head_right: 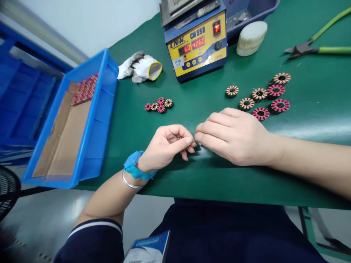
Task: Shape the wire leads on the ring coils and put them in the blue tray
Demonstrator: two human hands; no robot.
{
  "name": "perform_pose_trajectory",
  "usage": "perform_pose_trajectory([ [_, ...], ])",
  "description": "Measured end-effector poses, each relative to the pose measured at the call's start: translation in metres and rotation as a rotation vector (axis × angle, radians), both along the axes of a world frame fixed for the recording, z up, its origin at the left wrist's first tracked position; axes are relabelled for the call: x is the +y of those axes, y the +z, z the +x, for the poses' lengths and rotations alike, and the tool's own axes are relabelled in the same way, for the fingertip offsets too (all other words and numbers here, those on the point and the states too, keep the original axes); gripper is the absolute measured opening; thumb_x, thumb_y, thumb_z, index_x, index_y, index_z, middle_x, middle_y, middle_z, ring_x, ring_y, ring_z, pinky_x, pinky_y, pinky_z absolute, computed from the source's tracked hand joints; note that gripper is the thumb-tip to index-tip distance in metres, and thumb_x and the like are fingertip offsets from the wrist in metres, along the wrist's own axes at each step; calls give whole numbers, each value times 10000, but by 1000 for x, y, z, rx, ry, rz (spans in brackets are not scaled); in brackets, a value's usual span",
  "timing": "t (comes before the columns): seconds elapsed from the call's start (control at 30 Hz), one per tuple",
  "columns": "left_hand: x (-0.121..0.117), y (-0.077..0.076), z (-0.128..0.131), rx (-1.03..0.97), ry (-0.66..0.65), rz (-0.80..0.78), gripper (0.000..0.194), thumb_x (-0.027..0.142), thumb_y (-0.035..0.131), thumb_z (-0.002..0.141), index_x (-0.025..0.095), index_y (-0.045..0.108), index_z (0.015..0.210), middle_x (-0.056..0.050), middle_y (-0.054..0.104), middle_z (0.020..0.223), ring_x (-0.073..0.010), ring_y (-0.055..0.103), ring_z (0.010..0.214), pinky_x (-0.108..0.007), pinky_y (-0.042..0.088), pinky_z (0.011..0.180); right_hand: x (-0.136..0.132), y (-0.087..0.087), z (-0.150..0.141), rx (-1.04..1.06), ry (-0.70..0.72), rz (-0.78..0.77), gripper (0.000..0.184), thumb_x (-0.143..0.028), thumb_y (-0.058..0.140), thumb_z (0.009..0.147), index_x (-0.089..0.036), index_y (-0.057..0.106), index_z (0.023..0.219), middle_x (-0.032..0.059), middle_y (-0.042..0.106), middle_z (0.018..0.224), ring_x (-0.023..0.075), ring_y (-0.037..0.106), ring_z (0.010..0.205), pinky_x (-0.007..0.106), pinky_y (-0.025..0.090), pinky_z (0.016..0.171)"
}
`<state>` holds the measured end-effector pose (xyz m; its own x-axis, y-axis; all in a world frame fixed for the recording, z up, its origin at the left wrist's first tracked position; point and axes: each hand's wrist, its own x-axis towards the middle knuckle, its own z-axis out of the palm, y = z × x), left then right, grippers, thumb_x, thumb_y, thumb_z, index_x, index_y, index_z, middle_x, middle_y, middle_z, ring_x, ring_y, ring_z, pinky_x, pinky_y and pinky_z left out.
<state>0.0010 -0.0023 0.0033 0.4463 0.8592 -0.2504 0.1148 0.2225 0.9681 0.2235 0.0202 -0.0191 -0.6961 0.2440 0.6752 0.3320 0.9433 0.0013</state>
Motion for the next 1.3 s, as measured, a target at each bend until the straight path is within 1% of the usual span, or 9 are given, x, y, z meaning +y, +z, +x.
perform_pose_trajectory([
  [0.07,-2,-4,1,68,9,277,197,288,667,907,160,604,772,-42,660,738,-109,613,628,-219,515,531,-1,3,-4,55,-17,-287,126,-210,590,997,-205,664,895,60,771,871,193,698,736,336,484,611],
  [0.17,-6,-9,1,204,28,825,189,191,617,911,177,590,724,-28,636,720,-102,547,640,-249,495,612,-1,7,-10,123,55,-1119,377,-441,537,1045,-211,583,750,17,670,654,141,602,549,290,450,512],
  [0.23,-6,-9,1,211,34,838,182,186,622,904,177,594,724,-27,641,727,-96,537,633,-245,486,610,0,7,-10,114,112,-1408,459,-552,527,1039,-215,576,731,0,633,590,133,565,493,285,437,470],
  [0.3,-5,-6,1,133,43,531,168,229,660,894,168,602,748,-28,653,720,-85,554,596,-218,469,547,1,5,-7,131,63,-1184,392,-526,577,1018,-219,625,779,17,691,668,148,615,554,298,485,518],
  [0.4,-1,-1,0,28,15,53,238,333,757,843,154,613,782,-32,672,696,-79,573,544,-189,451,471,1,0,-3,95,-28,-401,135,-349,648,992,-229,692,949,54,790,941,187,706,740,330,542,633],
  [0.5,1,0,0,4,3,-72,266,342,802,801,145,625,783,-34,677,687,-78,578,545,-178,449,461,1,-1,-1,-25,-1,50,83,-170,599,995,-198,676,978,66,790,976,195,700,754,336,514,591],
  [0.73,1,-9,0,7,103,154,160,219,722,836,138,608,758,-27,663,723,-73,600,611,-196,495,591,7,-2,8,69,-97,-175,96,-126,564,988,-223,571,987,78,717,903,176,668,772,304,501,652],
  [0.97,6,-17,1,-70,69,61,285,343,598,874,192,495,1093,18,633,851,-74,521,593,-224,480,575,3,-17,-3,90,-18,-518,174,-307,634,979,-204,617,1118,41,690,936,158,674,728,296,539,631],
  [1.3,4,-13,-6,18,-66,80,466,184,588,845,228,364,1251,-14,551,1018,-106,599,791,-258,497,678,4,-11,-2,34,-19,-334,91,-158,552,1021,-200,588,949,30,678,850,139,639,709,266,513,626],
])
